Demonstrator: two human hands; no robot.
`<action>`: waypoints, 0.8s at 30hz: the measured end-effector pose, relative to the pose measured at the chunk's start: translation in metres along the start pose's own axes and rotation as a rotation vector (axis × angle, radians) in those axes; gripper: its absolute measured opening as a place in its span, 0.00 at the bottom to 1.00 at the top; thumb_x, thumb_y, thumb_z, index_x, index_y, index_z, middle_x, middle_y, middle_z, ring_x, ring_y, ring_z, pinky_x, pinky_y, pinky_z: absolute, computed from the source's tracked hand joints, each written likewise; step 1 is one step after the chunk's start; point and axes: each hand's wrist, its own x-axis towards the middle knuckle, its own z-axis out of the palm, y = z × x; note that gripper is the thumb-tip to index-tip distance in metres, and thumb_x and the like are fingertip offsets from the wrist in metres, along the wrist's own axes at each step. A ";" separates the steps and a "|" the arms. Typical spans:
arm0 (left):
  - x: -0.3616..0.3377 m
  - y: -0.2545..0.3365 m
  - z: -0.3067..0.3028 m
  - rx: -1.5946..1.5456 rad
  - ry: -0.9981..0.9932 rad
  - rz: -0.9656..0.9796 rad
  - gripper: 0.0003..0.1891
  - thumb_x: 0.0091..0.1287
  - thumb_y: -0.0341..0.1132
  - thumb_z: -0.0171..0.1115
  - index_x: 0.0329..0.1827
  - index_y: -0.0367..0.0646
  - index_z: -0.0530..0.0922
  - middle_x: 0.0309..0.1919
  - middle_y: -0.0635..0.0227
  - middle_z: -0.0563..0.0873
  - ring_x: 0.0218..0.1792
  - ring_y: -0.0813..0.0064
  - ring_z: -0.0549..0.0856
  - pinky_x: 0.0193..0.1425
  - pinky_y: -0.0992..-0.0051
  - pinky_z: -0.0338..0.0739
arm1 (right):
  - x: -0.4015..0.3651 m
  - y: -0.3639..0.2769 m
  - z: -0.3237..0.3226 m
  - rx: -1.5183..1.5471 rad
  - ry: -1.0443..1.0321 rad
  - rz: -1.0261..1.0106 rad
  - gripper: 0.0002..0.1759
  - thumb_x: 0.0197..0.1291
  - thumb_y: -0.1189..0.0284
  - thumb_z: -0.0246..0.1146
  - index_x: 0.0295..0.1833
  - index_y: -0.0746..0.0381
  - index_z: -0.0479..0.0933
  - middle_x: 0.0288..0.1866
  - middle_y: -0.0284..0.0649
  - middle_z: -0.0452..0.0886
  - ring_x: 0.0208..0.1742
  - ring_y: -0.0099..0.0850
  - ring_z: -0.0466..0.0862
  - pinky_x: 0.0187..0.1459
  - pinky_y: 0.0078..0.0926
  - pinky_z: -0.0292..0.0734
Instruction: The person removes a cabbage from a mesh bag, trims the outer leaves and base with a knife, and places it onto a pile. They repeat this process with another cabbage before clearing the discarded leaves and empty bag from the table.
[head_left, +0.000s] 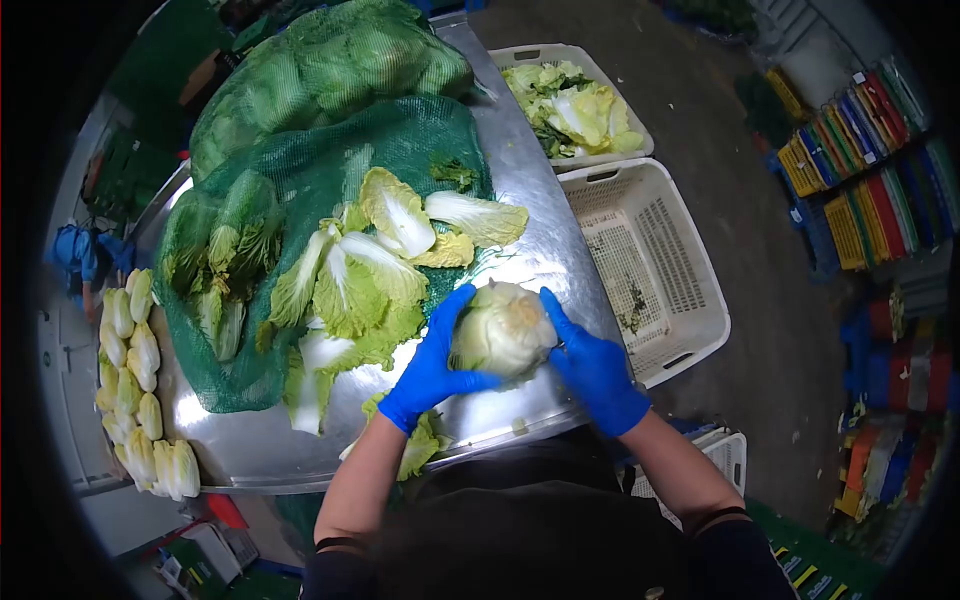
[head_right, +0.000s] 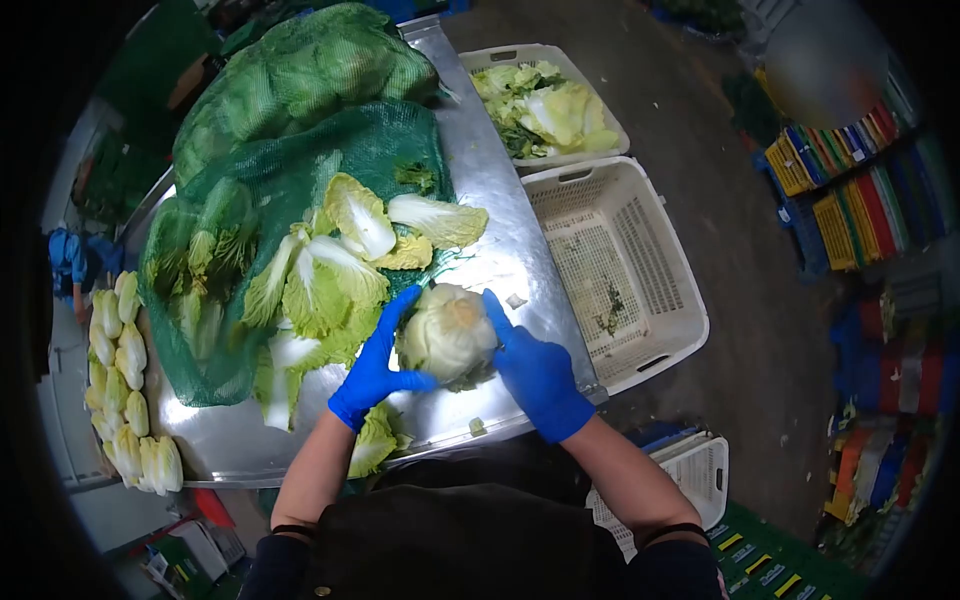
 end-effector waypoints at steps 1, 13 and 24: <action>-0.003 0.005 0.008 -0.200 0.106 -0.122 0.48 0.45 0.40 0.76 0.70 0.40 0.59 0.64 0.57 0.68 0.65 0.61 0.67 0.71 0.66 0.58 | -0.003 -0.007 -0.001 0.002 -0.004 -0.005 0.41 0.54 0.73 0.61 0.73 0.43 0.56 0.29 0.46 0.79 0.24 0.40 0.80 0.29 0.34 0.76; -0.033 -0.007 0.018 -0.370 0.399 -0.285 0.47 0.44 0.32 0.76 0.70 0.39 0.60 0.66 0.57 0.67 0.67 0.62 0.65 0.71 0.66 0.59 | 0.030 0.017 -0.019 0.059 0.012 0.403 0.38 0.57 0.60 0.63 0.71 0.63 0.59 0.36 0.48 0.82 0.31 0.30 0.80 0.35 0.31 0.76; -0.052 -0.055 -0.063 0.820 0.706 -0.186 0.47 0.49 0.40 0.74 0.68 0.33 0.57 0.67 0.48 0.63 0.68 0.55 0.63 0.71 0.64 0.56 | 0.037 -0.032 0.031 0.992 -0.255 0.056 0.36 0.51 0.61 0.72 0.61 0.69 0.70 0.52 0.41 0.79 0.51 0.24 0.77 0.55 0.25 0.73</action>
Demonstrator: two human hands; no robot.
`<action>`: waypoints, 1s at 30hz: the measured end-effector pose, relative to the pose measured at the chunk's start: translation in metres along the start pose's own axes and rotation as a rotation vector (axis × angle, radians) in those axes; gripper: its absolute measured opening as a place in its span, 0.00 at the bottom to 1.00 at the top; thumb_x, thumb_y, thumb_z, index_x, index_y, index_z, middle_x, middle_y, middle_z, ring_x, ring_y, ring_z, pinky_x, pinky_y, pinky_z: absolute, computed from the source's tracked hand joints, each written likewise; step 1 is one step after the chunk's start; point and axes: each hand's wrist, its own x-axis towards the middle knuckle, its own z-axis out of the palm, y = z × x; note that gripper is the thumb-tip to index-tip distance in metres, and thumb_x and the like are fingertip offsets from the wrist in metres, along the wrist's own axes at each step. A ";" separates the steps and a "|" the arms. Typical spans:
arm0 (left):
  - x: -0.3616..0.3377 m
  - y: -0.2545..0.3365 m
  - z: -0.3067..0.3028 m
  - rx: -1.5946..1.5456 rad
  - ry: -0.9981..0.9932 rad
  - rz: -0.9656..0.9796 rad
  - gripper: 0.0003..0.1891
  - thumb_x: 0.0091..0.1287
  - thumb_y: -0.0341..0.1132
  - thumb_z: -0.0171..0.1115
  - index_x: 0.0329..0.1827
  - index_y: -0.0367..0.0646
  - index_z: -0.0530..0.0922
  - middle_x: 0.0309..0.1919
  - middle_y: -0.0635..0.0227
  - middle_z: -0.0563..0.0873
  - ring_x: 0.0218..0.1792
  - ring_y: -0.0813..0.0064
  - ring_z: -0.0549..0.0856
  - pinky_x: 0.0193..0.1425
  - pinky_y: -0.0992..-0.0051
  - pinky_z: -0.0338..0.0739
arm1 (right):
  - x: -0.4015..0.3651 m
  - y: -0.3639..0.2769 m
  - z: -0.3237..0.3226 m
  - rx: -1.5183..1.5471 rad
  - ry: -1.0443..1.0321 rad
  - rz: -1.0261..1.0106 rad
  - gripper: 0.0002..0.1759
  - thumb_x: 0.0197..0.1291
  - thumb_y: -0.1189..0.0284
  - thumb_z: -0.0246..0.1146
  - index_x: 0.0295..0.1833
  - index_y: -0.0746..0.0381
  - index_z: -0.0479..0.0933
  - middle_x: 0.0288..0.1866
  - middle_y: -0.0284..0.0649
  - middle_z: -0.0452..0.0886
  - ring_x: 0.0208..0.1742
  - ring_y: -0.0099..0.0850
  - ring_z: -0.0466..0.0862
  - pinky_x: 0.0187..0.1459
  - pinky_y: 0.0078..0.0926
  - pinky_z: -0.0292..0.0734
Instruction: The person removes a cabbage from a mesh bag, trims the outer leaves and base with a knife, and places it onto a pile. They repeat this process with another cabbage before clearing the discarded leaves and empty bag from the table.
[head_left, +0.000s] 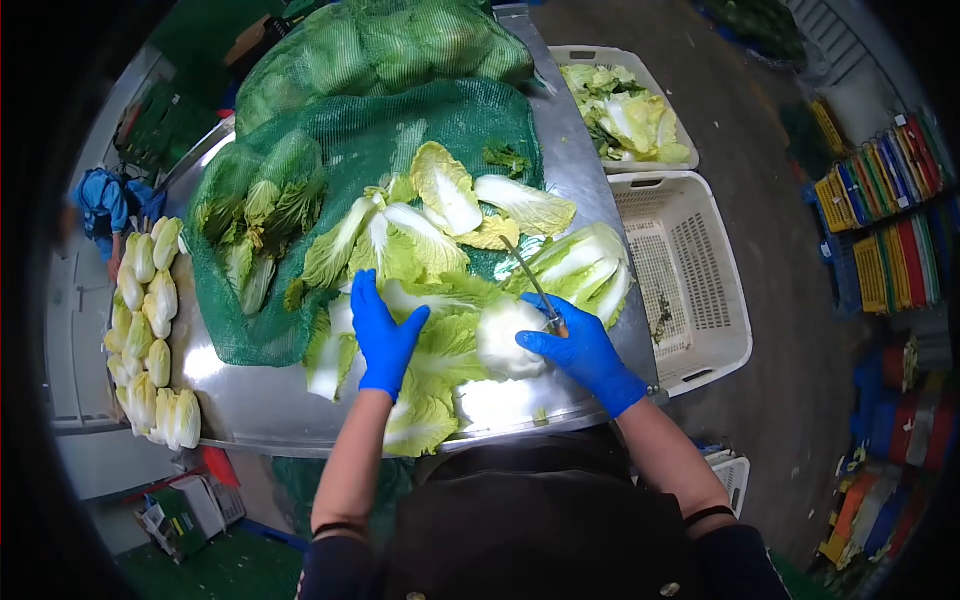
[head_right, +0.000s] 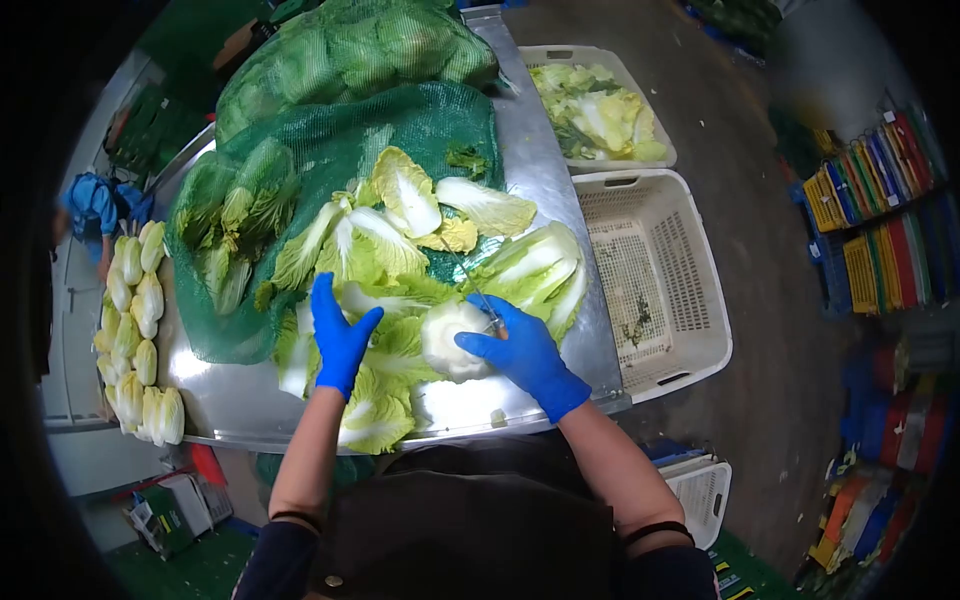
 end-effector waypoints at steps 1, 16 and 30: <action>0.001 0.020 -0.007 -0.156 0.033 0.011 0.48 0.48 0.40 0.75 0.69 0.34 0.57 0.67 0.48 0.63 0.68 0.55 0.63 0.72 0.64 0.55 | 0.001 -0.001 0.001 0.000 0.003 0.017 0.35 0.51 0.61 0.72 0.61 0.69 0.70 0.52 0.41 0.79 0.51 0.24 0.77 0.54 0.25 0.73; 0.006 0.069 0.033 -1.052 -0.691 0.109 0.33 0.58 0.48 0.65 0.64 0.43 0.69 0.56 0.58 0.77 0.60 0.65 0.75 0.66 0.68 0.65 | 0.003 0.008 -0.011 0.074 0.038 0.099 0.33 0.54 0.63 0.70 0.62 0.70 0.69 0.51 0.40 0.79 0.49 0.23 0.78 0.52 0.23 0.74; -0.009 0.079 0.003 -0.180 0.253 0.250 0.35 0.57 0.37 0.69 0.66 0.37 0.63 0.65 0.51 0.67 0.66 0.54 0.66 0.68 0.59 0.61 | -0.005 0.017 -0.019 0.002 0.193 0.040 0.31 0.50 0.61 0.73 0.56 0.67 0.74 0.46 0.39 0.81 0.45 0.23 0.78 0.49 0.22 0.75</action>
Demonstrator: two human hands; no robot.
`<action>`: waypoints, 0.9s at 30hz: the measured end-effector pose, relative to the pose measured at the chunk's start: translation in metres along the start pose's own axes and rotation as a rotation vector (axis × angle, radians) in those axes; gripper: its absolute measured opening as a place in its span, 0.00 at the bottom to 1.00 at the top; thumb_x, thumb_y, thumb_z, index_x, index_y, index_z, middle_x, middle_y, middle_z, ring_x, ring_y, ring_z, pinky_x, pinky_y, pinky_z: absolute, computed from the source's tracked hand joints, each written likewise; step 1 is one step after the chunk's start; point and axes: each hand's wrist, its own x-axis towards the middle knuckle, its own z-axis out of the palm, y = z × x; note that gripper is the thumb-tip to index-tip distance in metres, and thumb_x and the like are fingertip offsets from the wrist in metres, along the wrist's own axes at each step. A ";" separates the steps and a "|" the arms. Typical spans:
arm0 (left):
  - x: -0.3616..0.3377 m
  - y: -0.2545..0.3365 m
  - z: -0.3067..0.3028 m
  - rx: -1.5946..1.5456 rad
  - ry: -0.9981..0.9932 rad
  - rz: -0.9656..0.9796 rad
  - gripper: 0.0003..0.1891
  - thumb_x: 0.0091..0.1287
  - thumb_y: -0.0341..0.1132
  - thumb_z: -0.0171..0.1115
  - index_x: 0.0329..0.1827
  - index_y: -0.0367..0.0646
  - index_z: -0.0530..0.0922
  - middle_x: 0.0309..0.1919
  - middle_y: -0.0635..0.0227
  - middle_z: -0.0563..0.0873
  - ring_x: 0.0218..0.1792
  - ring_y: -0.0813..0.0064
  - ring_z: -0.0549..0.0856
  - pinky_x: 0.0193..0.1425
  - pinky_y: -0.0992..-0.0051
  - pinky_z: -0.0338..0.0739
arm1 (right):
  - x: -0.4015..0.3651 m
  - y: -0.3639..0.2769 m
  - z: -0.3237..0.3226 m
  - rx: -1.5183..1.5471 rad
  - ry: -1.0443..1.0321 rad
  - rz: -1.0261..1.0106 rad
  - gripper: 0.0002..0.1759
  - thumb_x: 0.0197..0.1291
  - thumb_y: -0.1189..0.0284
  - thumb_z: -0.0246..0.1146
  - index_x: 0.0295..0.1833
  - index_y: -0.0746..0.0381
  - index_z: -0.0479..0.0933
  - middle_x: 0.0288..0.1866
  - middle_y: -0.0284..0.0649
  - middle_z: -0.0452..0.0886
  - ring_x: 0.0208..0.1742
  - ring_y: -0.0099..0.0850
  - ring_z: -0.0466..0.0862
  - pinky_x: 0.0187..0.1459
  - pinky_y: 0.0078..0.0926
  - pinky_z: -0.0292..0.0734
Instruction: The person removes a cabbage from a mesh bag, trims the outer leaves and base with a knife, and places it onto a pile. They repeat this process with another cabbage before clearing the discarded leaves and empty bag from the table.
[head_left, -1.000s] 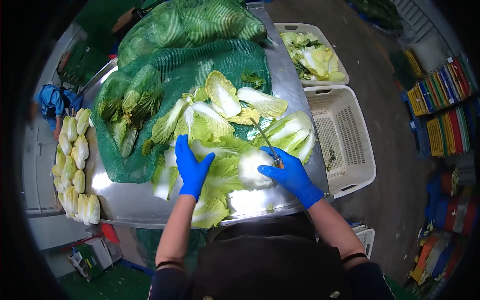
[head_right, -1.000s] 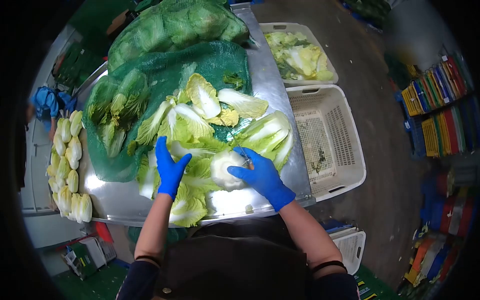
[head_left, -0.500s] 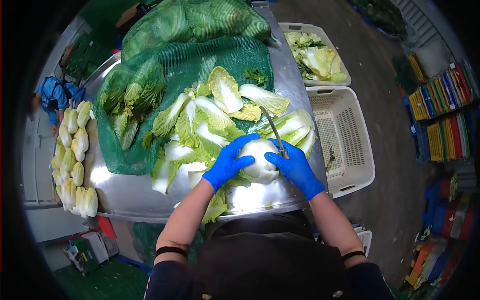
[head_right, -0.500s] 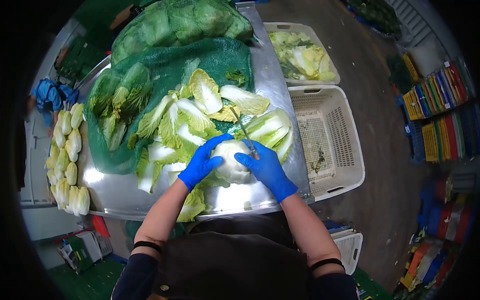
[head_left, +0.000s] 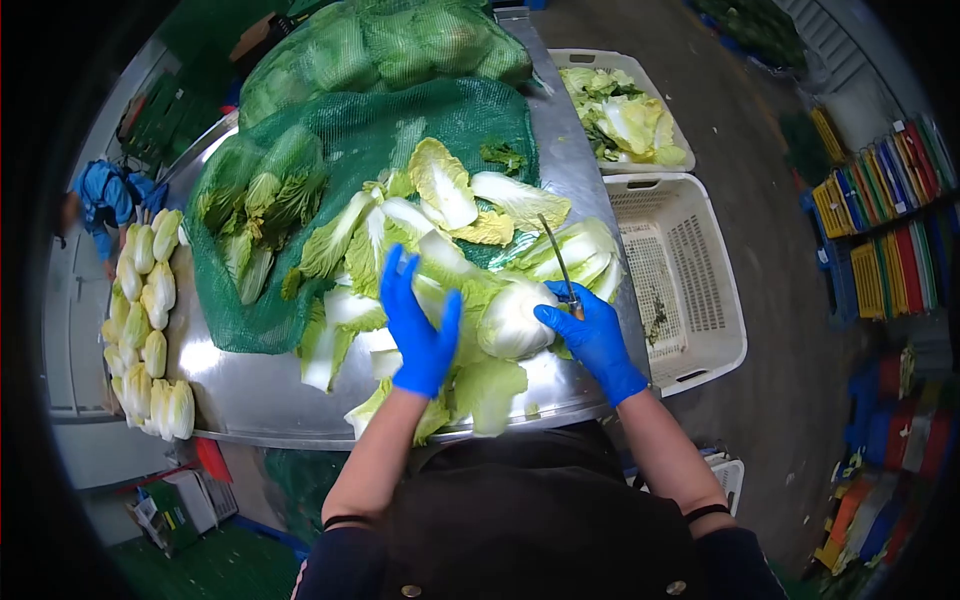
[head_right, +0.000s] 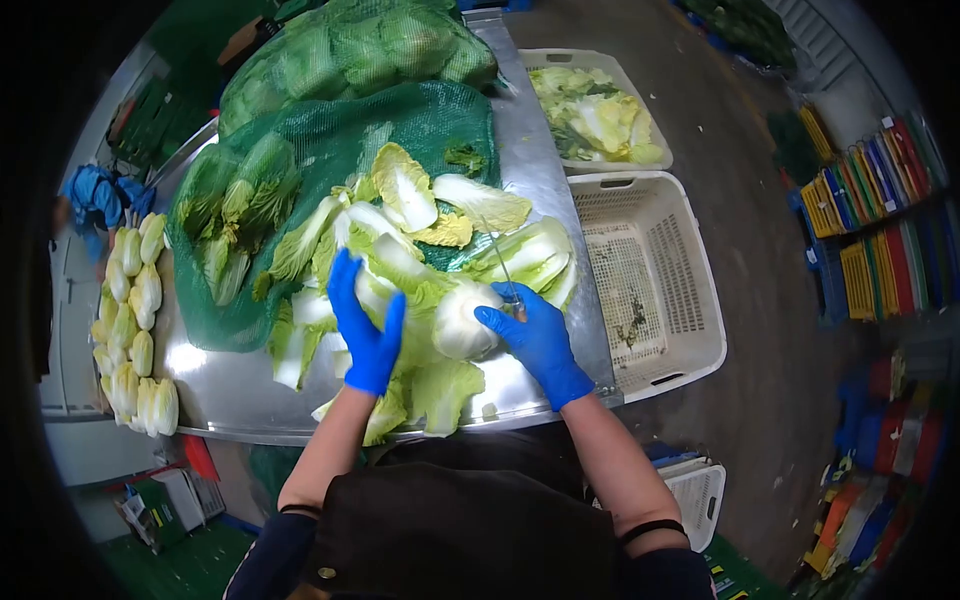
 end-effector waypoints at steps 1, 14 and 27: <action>-0.012 0.012 -0.005 -0.205 -0.215 -0.064 0.39 0.54 0.39 0.71 0.67 0.37 0.61 0.65 0.50 0.65 0.67 0.53 0.65 0.69 0.60 0.60 | 0.000 0.000 0.000 0.009 0.021 0.006 0.31 0.49 0.60 0.74 0.55 0.67 0.75 0.45 0.39 0.82 0.44 0.23 0.79 0.48 0.22 0.75; -0.016 0.018 0.017 -0.736 -0.507 -0.584 0.49 0.37 0.42 0.81 0.65 0.39 0.65 0.54 0.58 0.77 0.56 0.66 0.76 0.62 0.67 0.70 | 0.017 -0.015 0.001 -0.519 -0.177 -0.560 0.32 0.51 0.57 0.69 0.59 0.62 0.74 0.32 0.47 0.82 0.29 0.34 0.83 0.35 0.29 0.78; -0.001 0.006 -0.007 -1.568 -0.535 -1.006 0.44 0.47 0.50 0.67 0.66 0.35 0.64 0.58 0.56 0.76 0.59 0.63 0.76 0.66 0.64 0.68 | 0.020 -0.063 0.010 -0.153 -0.358 -0.243 0.33 0.49 0.61 0.72 0.61 0.61 0.73 0.40 0.36 0.82 0.40 0.19 0.77 0.44 0.20 0.73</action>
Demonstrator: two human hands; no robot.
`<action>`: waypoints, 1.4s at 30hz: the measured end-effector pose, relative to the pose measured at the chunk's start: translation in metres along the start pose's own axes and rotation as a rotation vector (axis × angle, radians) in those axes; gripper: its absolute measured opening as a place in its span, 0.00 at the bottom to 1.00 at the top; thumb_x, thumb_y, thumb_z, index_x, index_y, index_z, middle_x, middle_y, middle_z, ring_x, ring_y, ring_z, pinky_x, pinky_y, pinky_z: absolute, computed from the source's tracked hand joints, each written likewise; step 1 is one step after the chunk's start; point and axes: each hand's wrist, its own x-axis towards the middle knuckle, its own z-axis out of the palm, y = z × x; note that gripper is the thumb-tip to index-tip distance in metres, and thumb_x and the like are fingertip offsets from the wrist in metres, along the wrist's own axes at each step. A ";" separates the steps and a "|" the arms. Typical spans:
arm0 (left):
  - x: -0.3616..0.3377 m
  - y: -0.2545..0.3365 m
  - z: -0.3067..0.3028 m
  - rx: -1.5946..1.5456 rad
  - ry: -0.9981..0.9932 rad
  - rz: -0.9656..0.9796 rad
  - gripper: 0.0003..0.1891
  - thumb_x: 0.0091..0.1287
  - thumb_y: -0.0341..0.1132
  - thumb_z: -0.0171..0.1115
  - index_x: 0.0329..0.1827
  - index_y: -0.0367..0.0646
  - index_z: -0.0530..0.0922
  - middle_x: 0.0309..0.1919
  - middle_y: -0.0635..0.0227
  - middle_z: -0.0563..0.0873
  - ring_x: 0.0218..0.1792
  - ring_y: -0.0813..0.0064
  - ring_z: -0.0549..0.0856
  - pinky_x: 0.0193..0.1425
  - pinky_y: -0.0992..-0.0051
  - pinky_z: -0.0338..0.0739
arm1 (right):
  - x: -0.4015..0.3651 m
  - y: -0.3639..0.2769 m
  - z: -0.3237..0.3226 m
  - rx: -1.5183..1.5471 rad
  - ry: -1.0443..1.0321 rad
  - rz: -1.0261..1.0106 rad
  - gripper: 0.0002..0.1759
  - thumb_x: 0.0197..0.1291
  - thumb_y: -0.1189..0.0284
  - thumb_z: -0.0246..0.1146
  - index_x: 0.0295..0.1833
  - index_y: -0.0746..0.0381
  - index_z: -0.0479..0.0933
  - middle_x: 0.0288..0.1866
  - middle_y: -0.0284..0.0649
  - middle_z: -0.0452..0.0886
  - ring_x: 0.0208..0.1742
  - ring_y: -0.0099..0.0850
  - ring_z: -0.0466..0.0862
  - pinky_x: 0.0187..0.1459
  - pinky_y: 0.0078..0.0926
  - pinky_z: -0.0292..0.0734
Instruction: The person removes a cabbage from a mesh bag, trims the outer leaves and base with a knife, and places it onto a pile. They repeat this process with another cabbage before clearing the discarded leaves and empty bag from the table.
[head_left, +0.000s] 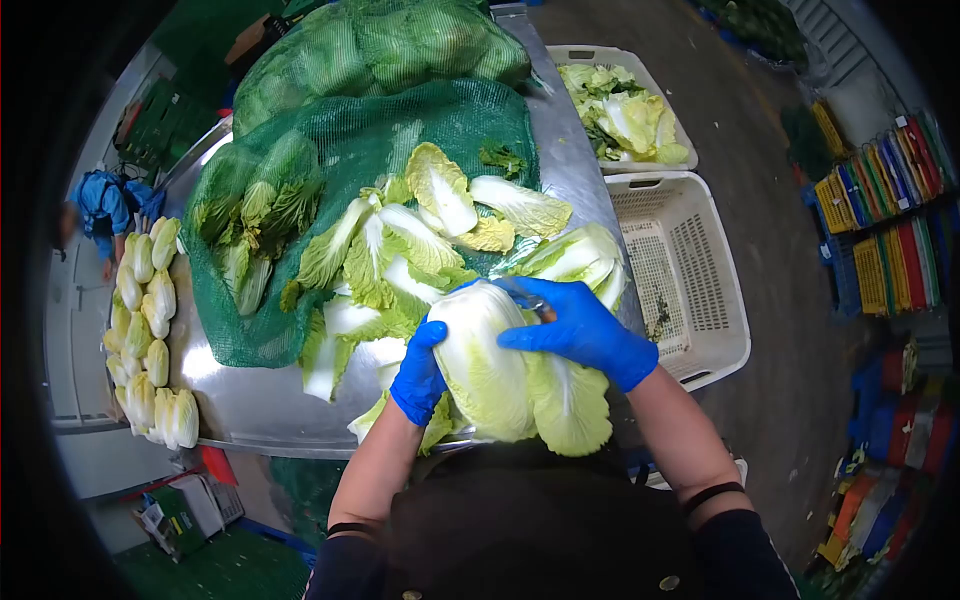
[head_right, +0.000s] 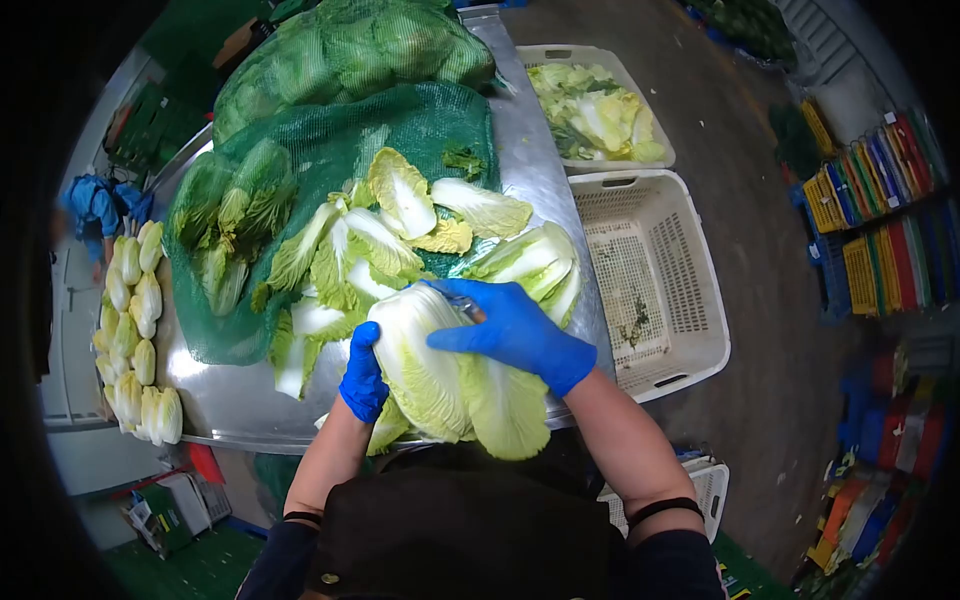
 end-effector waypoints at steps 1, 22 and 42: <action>-0.004 -0.001 0.001 -0.054 0.068 -0.087 0.44 0.49 0.53 0.65 0.67 0.36 0.64 0.59 0.55 0.75 0.59 0.62 0.76 0.66 0.63 0.68 | 0.002 0.000 -0.002 0.044 -0.047 -0.038 0.33 0.50 0.61 0.72 0.61 0.61 0.74 0.37 0.34 0.81 0.38 0.18 0.75 0.42 0.20 0.73; -0.009 -0.053 -0.032 -0.604 -0.035 -0.500 0.41 0.65 0.65 0.41 0.67 0.34 0.64 0.61 0.46 0.72 0.58 0.50 0.75 0.64 0.54 0.68 | -0.020 -0.011 -0.005 -0.438 -0.189 0.100 0.23 0.50 0.76 0.62 0.55 0.64 0.77 0.32 0.37 0.83 0.32 0.20 0.79 0.37 0.22 0.77; -0.028 -0.030 0.008 -0.477 -0.086 -0.258 0.42 0.57 0.66 0.55 0.67 0.43 0.65 0.58 0.50 0.74 0.50 0.46 0.78 0.55 0.52 0.73 | -0.011 -0.010 -0.005 0.025 -0.187 0.227 0.34 0.56 0.60 0.68 0.67 0.59 0.67 0.59 0.43 0.76 0.59 0.26 0.74 0.60 0.25 0.68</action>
